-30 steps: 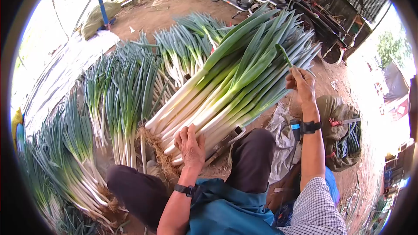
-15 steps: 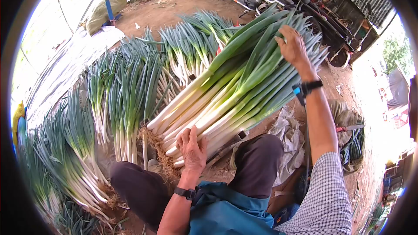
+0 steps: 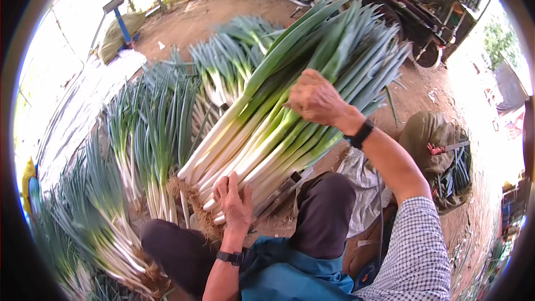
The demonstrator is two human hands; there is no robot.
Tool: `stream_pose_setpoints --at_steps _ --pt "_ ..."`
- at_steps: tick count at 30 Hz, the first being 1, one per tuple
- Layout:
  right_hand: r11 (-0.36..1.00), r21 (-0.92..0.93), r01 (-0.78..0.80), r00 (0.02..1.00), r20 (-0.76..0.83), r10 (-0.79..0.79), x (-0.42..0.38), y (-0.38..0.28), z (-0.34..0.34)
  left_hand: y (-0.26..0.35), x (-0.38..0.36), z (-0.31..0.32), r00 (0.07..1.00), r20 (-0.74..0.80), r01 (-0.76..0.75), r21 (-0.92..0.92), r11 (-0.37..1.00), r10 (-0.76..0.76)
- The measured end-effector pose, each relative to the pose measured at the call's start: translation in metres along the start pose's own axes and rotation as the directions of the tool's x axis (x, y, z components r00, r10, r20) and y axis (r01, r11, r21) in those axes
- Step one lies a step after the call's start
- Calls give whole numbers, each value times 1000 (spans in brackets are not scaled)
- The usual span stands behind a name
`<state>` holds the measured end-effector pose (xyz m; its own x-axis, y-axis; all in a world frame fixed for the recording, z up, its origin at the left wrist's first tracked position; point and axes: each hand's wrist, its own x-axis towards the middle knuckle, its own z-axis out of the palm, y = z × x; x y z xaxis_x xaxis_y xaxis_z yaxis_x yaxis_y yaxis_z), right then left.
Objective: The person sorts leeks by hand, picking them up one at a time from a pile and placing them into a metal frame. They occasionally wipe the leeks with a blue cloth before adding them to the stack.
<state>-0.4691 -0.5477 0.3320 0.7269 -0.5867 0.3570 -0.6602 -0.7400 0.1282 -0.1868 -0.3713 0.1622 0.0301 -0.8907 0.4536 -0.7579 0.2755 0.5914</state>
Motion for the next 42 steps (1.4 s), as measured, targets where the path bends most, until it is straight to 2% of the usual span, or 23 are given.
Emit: stream_pose_setpoints --at_steps 6,10,12,13,14,15,16,17,19,22,24,26,28,31,32,33,34,36,37,38,40,41,42 --pt "994 -34 -106 994 23 107 -18 -4 6 2 5 -1 998 46 45 3 999 -45" --pt "991 -87 -105 992 64 110 -16 -1 19 3 4 -4 993 76 89 24 996 -91" --pt "995 -72 -72 997 15 73 -19 4 20 5 7 -2 998 43 51 -4 999 -51" --pt "998 -53 -46 999 -9 45 -22 6 24 6 7 -4 995 63 72 -15 997 -71" --pt "993 116 13 1000 21 -16 -22 13 18 7 10 -1 999 -36 3 -56 998 -5" --pt "994 101 -49 998 -25 52 -20 5 20 6 9 5 996 -92 -13 -15 1000 11" --pt "992 128 -23 994 -105 37 -16 0 29 4 7 5 997 -70 15 -18 1000 -16" --pt "992 32 -122 992 -25 123 -10 -22 28 4 6 1 996 -78 22 -102 995 -31" --pt "996 -31 -86 986 -143 81 -2 -54 38 4 6 -5 994 -79 71 -96 993 -79" --pt "986 -69 -154 983 -115 145 -4 -53 44 4 10 -15 997 -18 74 -94 993 -76" --pt "988 -48 -148 984 -109 142 -4 -55 44 -5 22 -39 997 69 40 -36 999 -38" --pt "989 -57 -134 981 -147 125 -2 -58 43 -10 45 -115 981 194 -16 61 998 4" --pt "987 -41 -158 981 -125 151 -4 -55 48 -40 51 -189 986 168 -55 250 967 13" --pt "985 -24 -171 976 -140 166 -8 -46 57 -115 16 -283 981 -136 167 200 965 -141" --pt "985 -15 -169 975 -150 165 -8 -44 58 -158 -10 -301 960 -196 240 219 946 -198" --pt "986 -4 -167 974 -158 164 -9 -43 60 -191 -39 -317 899 -188 431 213 877 -397" --pt "982 14 -187 972 -145 187 -12 -37 62 -222 -76 -327 795 -177 606 207 768 -580" --pt "973 46 -226 968 -104 230 -20 -19 71 -290 -171 -320 570 -181 805 -72 589 -801" --pt "966 123 -228 948 -199 249 -22 -15 78 -325 -228 -303 430 -131 880 -160 447 -893" --pt "958 135 -253 946 -171 274 -26 -4 84 -352 -276 -288 280 -72 927 -239 289 -957" --pt "939 160 -306 939 -113 325 -33 15 90 -363 -323 -253 210 -187 927 -275 256 -960" --pt "948 142 -286 940 -152 307 -32 12 91 -348 -311 -256 200 -284 969 -82 232 -938" --pt "944 148 -296 939 -134 316 -31 11 90 -350 -302 -263 150 -400 986 -6 166 -904"
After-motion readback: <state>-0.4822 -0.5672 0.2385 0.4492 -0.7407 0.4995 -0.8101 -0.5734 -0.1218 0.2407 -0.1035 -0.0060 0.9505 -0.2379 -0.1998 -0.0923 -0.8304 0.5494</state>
